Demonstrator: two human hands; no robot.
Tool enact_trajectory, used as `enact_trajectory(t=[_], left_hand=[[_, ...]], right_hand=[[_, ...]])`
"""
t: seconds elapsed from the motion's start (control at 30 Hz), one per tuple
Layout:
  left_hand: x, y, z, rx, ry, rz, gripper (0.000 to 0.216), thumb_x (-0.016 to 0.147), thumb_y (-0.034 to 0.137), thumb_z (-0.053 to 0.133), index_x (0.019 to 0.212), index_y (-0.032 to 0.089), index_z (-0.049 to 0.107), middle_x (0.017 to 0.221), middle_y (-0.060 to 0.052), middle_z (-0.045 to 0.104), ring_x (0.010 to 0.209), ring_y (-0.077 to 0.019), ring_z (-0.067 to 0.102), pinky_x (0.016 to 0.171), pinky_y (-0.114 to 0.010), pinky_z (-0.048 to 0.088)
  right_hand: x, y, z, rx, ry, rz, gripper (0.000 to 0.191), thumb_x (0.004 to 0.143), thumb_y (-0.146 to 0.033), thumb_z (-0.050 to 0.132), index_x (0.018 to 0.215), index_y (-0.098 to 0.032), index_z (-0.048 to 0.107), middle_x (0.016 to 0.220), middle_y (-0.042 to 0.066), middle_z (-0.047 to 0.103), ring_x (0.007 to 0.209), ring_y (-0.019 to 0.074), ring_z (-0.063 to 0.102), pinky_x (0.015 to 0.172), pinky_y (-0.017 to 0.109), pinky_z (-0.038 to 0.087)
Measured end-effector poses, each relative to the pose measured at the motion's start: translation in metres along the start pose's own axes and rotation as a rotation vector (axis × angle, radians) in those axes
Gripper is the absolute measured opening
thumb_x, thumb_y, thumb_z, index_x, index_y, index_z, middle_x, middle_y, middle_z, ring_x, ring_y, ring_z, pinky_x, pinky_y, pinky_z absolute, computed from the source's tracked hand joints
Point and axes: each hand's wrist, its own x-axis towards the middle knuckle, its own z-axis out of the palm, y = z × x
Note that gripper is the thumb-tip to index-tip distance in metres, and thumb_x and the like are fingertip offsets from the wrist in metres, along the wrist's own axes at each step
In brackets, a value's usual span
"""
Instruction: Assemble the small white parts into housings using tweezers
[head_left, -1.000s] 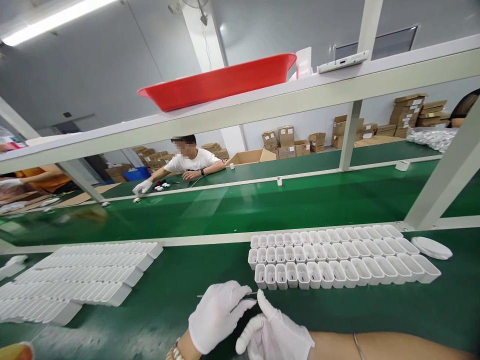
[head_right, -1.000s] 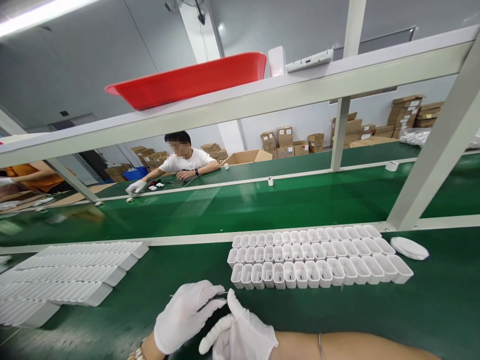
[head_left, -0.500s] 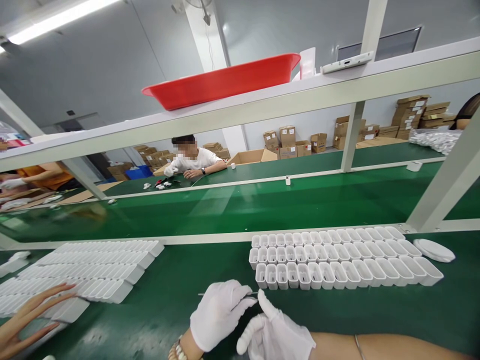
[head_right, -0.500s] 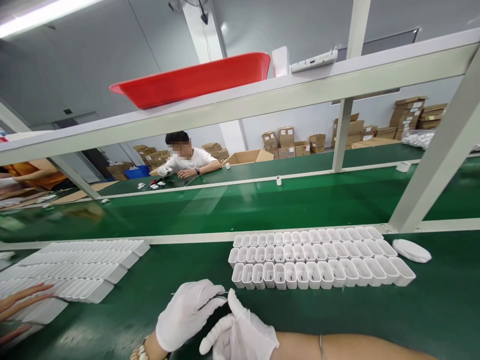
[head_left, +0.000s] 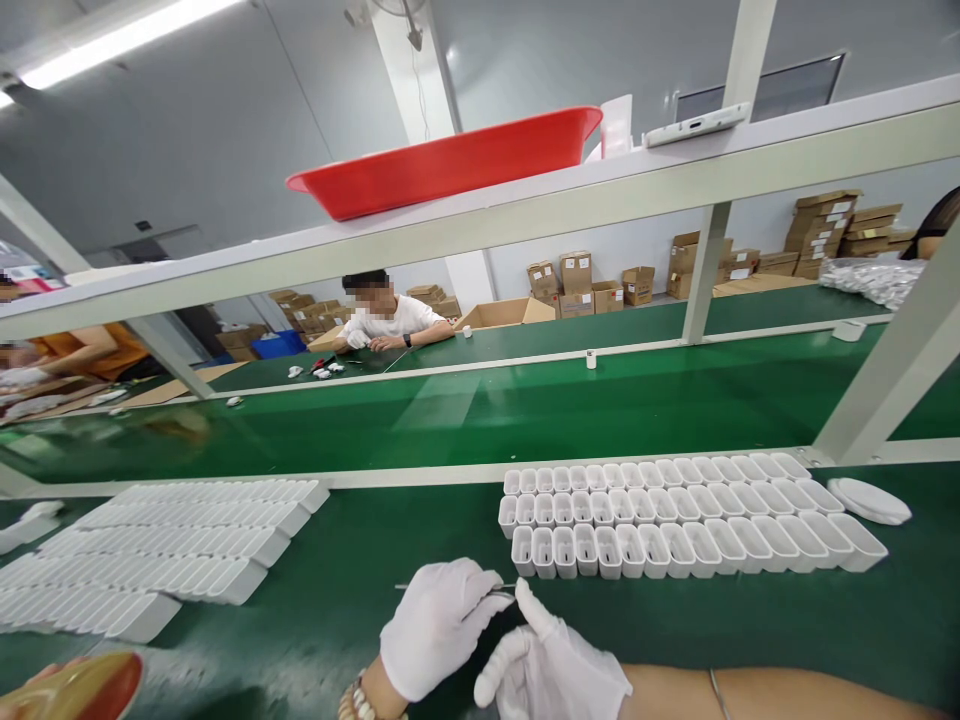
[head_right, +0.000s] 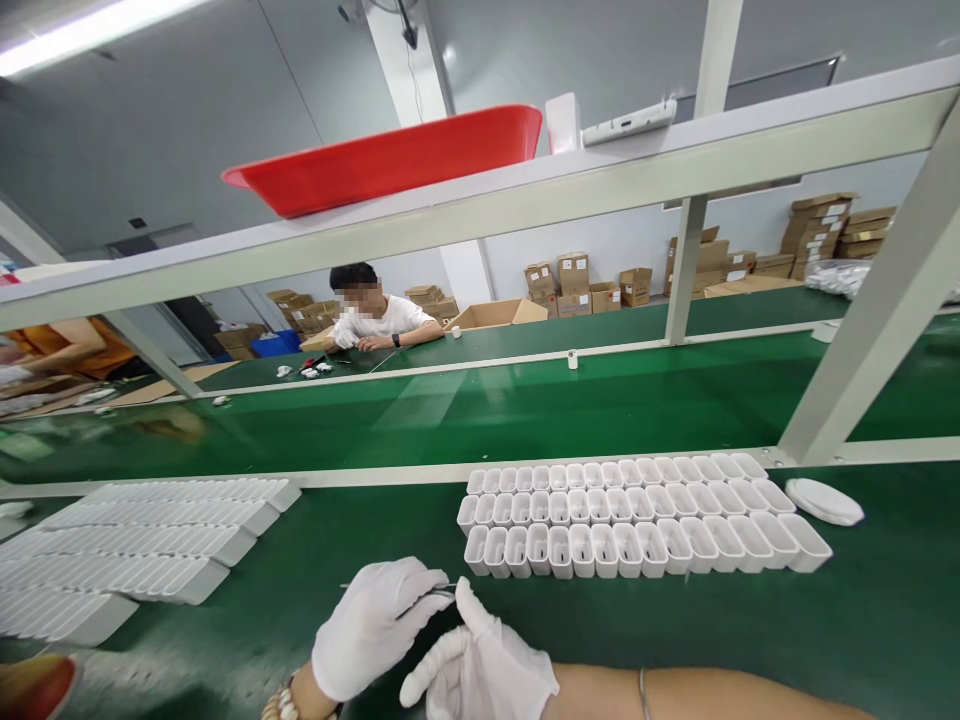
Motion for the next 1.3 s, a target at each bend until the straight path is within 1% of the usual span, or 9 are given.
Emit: enact_trajectory(t=[0.1,0.27,0.4,0.53,0.67,0.8,0.97,1.17,1.3], left_hand=[[-0.0008,-0.0005,0.001,0.0,-0.017,-0.007,0.042,0.101,0.032,0.033,0.077,0.02,0.066,0.061,0.001,0.064,0.05,-0.0137,0.06,0.049,-0.027,0.039],[-0.0006,-0.0009,0.0009,0.007,-0.048,-0.022,0.042,0.101,0.031,0.033,0.078,0.02,0.066,0.062,0.001,0.064,0.051,-0.014,0.06,0.049,-0.028,0.04],[-0.0004,-0.0004,0.0,0.001,-0.043,-0.019,0.043,0.101,0.032,0.032,0.077,0.021,0.066,0.061,0.001,0.063,0.051,-0.0136,0.059,0.049,-0.028,0.04],[-0.0006,-0.0007,0.0007,0.003,-0.043,-0.018,0.042,0.1,0.031,0.033,0.077,0.021,0.066,0.061,0.001,0.063,0.051,-0.0138,0.059,0.049,-0.028,0.039],[-0.0015,-0.0009,0.001,0.0,-0.032,-0.015,0.039,0.1,0.03,0.035,0.078,0.021,0.066,0.062,0.001,0.063,0.051,-0.0141,0.06,0.049,-0.027,0.039],[-0.0018,0.0,0.0,0.005,-0.043,-0.022,0.039,0.1,0.029,0.035,0.078,0.021,0.066,0.061,0.001,0.062,0.05,-0.0145,0.059,0.049,-0.028,0.038],[-0.0001,0.0005,-0.0007,-0.01,-0.028,-0.018,0.036,0.099,0.028,0.037,0.079,0.021,0.066,0.06,0.002,0.062,0.051,-0.014,0.059,0.049,-0.027,0.038],[0.0014,0.0014,-0.0005,-0.005,-0.003,-0.016,0.037,0.1,0.029,0.035,0.081,0.021,0.065,0.061,0.001,0.063,0.051,-0.0136,0.059,0.05,-0.027,0.038],[0.0027,0.0039,-0.0012,0.012,0.015,-0.005,0.04,0.101,0.029,0.032,0.079,0.02,0.064,0.059,0.001,0.06,0.049,-0.0134,0.057,0.049,-0.027,0.037]], right_hand=[[0.0021,0.0004,-0.0015,0.011,-0.025,0.003,0.108,0.074,-0.092,0.005,0.065,-0.008,0.073,0.043,0.006,0.052,0.037,0.0124,0.048,0.042,0.024,0.035],[0.0053,0.0023,-0.0036,0.003,-0.002,-0.006,0.11,0.072,-0.093,0.003,0.063,-0.008,0.073,0.042,0.006,0.052,0.036,0.0126,0.047,0.041,0.024,0.035],[0.0066,0.0045,-0.0054,0.006,-0.026,-0.029,0.109,0.07,-0.094,0.006,0.064,-0.008,0.073,0.042,0.006,0.052,0.036,0.0122,0.048,0.041,0.023,0.035],[0.0068,0.0044,-0.0073,-0.008,-0.03,-0.008,0.109,0.07,-0.095,0.006,0.065,-0.009,0.074,0.043,0.005,0.052,0.036,0.0122,0.048,0.04,0.023,0.035],[0.0064,0.0029,-0.0082,0.003,-0.041,-0.013,0.108,0.072,-0.094,0.008,0.066,-0.007,0.073,0.044,0.006,0.053,0.037,0.0124,0.049,0.041,0.024,0.035],[0.0072,0.0025,-0.008,-0.002,-0.042,-0.008,0.109,0.074,-0.091,0.004,0.065,-0.007,0.072,0.044,0.007,0.052,0.037,0.0125,0.048,0.042,0.024,0.035],[0.0076,0.0036,-0.0079,-0.013,-0.05,0.012,0.111,0.072,-0.092,0.0,0.063,-0.008,0.073,0.043,0.007,0.053,0.036,0.0131,0.047,0.041,0.024,0.034],[0.0065,0.0054,-0.0085,0.014,-0.127,-0.051,0.112,0.074,-0.091,0.002,0.07,-0.005,0.073,0.045,0.007,0.053,0.037,0.0121,0.047,0.04,0.023,0.032],[0.0042,0.0037,-0.0045,0.01,-0.097,-0.008,0.109,0.078,-0.088,0.002,0.067,-0.005,0.072,0.043,0.006,0.052,0.035,0.0117,0.046,0.039,0.024,0.03]])
